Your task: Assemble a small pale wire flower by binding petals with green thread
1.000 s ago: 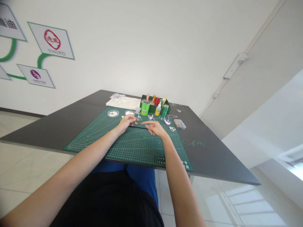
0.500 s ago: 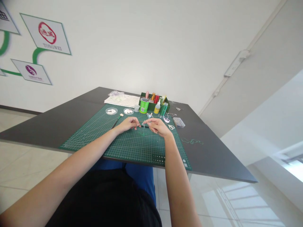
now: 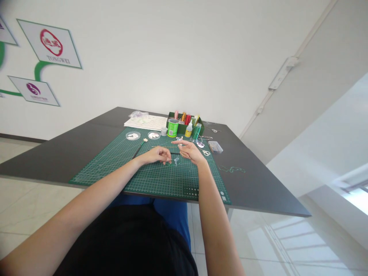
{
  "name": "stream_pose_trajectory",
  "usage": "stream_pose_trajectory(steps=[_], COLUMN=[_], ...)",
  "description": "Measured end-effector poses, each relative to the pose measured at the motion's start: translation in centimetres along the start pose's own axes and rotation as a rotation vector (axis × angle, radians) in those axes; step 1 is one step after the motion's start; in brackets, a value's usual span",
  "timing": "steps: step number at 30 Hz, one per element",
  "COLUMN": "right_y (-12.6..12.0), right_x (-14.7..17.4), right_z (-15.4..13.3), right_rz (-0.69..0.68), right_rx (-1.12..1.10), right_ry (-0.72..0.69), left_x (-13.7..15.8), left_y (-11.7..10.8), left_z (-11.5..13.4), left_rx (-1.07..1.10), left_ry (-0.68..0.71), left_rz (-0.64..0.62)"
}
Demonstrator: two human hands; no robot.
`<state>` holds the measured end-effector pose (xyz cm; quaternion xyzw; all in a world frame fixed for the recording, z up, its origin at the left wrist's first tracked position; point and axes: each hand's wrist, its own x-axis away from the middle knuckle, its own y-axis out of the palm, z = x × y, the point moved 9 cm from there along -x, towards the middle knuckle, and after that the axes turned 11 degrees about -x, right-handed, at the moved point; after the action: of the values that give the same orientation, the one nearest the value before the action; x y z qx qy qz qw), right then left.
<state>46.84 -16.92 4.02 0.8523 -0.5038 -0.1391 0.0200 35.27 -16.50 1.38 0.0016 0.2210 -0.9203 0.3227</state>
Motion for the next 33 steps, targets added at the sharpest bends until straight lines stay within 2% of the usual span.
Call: stream_pose_trajectory(steps=[6, 10, 13, 16, 22, 27, 33], right_y=[-0.7, -1.8, -2.4, -2.8, -3.3, -4.5, -6.2], right_x=[-0.5, -0.6, -0.6, -0.6, -0.7, -0.6, -0.1], right_z=[1.4, 2.5, 3.1, 3.5, 4.2, 4.1, 4.2], right_rz=[0.052, 0.114, 0.150, 0.180, 0.201, 0.277, 0.417], right_rx=[0.041, 0.078, 0.104, 0.091, 0.082, 0.050, -0.008], right_ry=[0.073, 0.148, 0.192, 0.215, 0.243, 0.217, 0.231], left_x=[0.1, -0.1, 0.0, 0.2, -0.1, 0.0, 0.2], left_y=[-0.2, -1.2, -2.4, -2.9, -2.6, -3.8, -4.9], left_z=[0.4, 0.2, 0.8, 1.3, 0.2, -1.1, -1.8], left_rx=[0.014, 0.038, 0.053, 0.134, 0.390, 0.554, 0.648], left_ry=[0.011, 0.021, 0.105, 0.157, 0.105, 0.051, 0.007], left_rz=[0.031, 0.125, 0.237, 0.279, 0.255, 0.369, 0.474])
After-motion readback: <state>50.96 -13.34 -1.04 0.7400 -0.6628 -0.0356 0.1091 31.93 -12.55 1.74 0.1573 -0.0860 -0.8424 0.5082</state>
